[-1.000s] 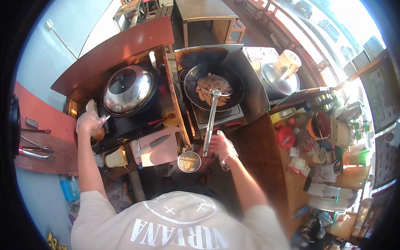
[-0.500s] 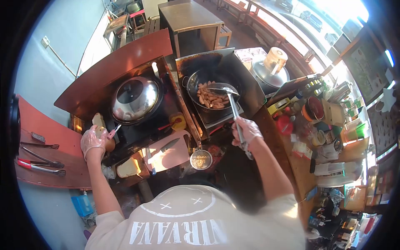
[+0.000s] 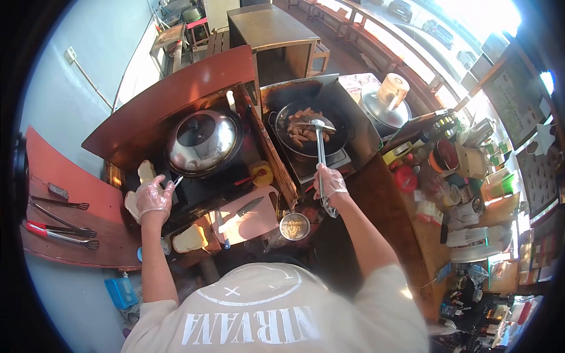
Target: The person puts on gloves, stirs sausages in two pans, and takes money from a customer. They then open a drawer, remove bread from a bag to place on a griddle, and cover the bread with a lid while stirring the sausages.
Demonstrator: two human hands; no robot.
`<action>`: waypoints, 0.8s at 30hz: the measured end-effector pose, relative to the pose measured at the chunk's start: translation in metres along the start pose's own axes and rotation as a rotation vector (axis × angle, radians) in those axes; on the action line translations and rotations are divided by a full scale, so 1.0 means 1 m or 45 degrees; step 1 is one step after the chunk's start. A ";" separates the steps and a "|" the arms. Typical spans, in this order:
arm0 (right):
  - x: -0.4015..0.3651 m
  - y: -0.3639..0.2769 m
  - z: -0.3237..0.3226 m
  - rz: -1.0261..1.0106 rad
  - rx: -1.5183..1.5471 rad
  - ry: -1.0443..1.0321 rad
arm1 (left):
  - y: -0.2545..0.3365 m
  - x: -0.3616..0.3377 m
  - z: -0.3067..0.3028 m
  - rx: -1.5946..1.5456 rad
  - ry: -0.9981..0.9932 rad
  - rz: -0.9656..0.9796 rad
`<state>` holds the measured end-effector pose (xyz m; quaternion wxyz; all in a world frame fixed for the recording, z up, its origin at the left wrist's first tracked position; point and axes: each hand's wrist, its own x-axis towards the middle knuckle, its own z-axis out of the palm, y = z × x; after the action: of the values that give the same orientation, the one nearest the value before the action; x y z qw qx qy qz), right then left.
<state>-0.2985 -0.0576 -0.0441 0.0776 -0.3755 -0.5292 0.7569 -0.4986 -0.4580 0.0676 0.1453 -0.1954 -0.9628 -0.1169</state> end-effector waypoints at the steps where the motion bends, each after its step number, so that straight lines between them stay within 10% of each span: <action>1: 0.004 0.000 0.002 -0.001 0.000 -0.002 | -0.005 0.008 0.011 0.001 0.002 -0.001; 10: 0.063 -0.001 -0.002 0.034 0.017 -0.042 | 0.018 0.107 0.094 0.086 0.062 0.179; 17: -0.009 -0.020 -0.055 0.257 -0.152 -0.112 | 0.035 0.147 0.117 0.347 -0.326 0.033; 24: -0.065 -0.059 -0.075 0.233 -0.193 -0.067 | 0.062 0.154 0.109 0.260 -0.107 -0.042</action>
<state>-0.2208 -0.0100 0.0265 -0.0346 -0.4070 -0.5504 0.7281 -0.6346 -0.3189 0.0271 0.1221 -0.1684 -0.9780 -0.0124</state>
